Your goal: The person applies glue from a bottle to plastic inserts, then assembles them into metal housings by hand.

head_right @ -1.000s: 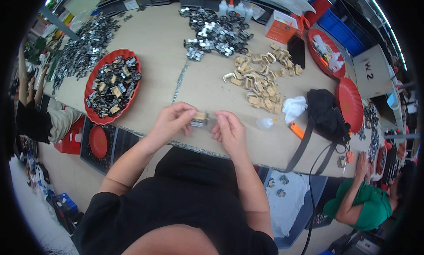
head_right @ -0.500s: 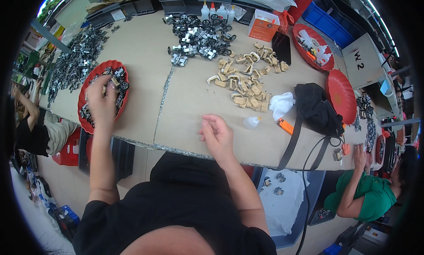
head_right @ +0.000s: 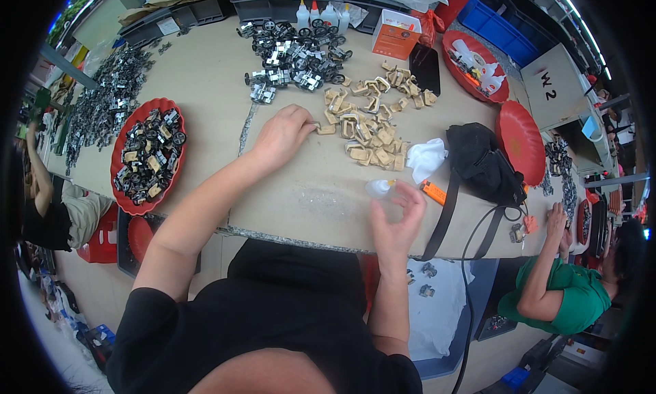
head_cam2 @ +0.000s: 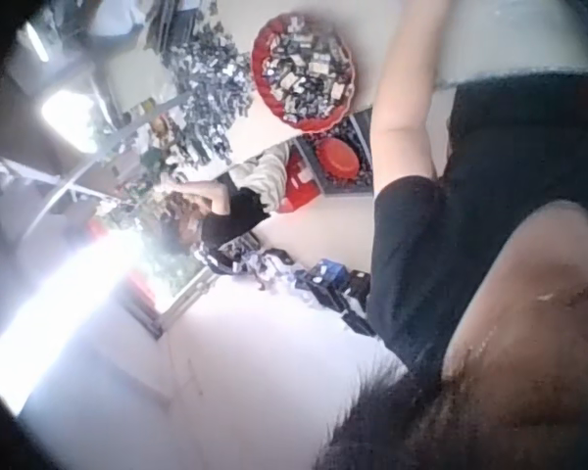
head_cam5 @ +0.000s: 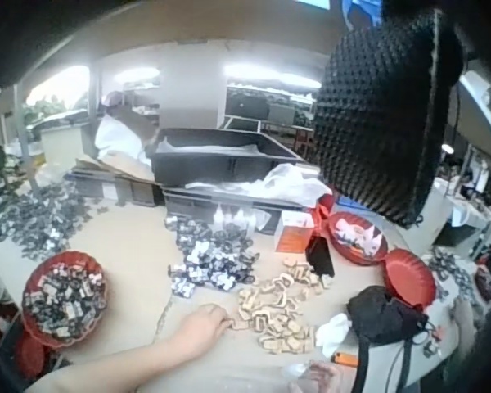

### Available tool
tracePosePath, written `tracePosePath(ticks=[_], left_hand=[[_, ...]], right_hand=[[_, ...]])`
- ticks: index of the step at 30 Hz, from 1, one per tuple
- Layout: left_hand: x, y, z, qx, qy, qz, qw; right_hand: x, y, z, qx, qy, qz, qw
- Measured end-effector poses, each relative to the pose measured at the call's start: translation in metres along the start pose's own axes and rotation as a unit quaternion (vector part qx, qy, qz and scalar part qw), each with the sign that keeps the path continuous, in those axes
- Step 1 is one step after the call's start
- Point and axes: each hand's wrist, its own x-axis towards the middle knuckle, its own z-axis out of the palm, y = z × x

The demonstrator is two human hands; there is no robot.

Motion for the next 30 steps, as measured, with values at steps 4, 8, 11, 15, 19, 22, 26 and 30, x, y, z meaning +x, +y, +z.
tracePosePath(ticks=[4, 8, 11, 15, 19, 22, 26, 30], left_hand=[[-0.026, 0.012, -0.016, 0.017, 0.015, 0.008, 1.0], [-0.054, 0.025, -0.016, -0.31, -0.023, -0.162, 0.936], [-0.069, 0.029, -0.017, -0.501, -0.054, -0.256, 0.825], [-0.076, 0.034, -0.011, -0.539, -0.021, -0.231, 0.81], [-0.079, 0.029, -0.012, -0.537, -0.048, -0.228, 0.811], [-0.081, 0.031, -0.016, -0.555, -0.049, -0.255, 0.79], [-0.086, 0.027, -0.013, -0.598, -0.07, -0.263, 0.754], [-0.085, 0.029, -0.014, -0.595, -0.063, -0.257, 0.759]], right_hand=[[0.0, 0.01, 0.009, -0.029, -0.054, 0.028, 0.998], [0.0, 0.016, 0.012, 0.032, -0.081, 0.051, 0.995], [0.001, -0.002, 0.016, 0.142, -0.116, 0.117, 0.976], [0.003, -0.012, 0.023, 0.309, -0.161, 0.203, 0.915], [0.007, -0.016, 0.027, 0.32, -0.176, 0.201, 0.909], [0.01, -0.018, 0.026, 0.352, -0.184, 0.248, 0.884], [0.012, -0.017, 0.03, 0.37, -0.152, 0.247, 0.883], [0.012, -0.012, 0.037, 0.372, -0.097, 0.222, 0.896]])
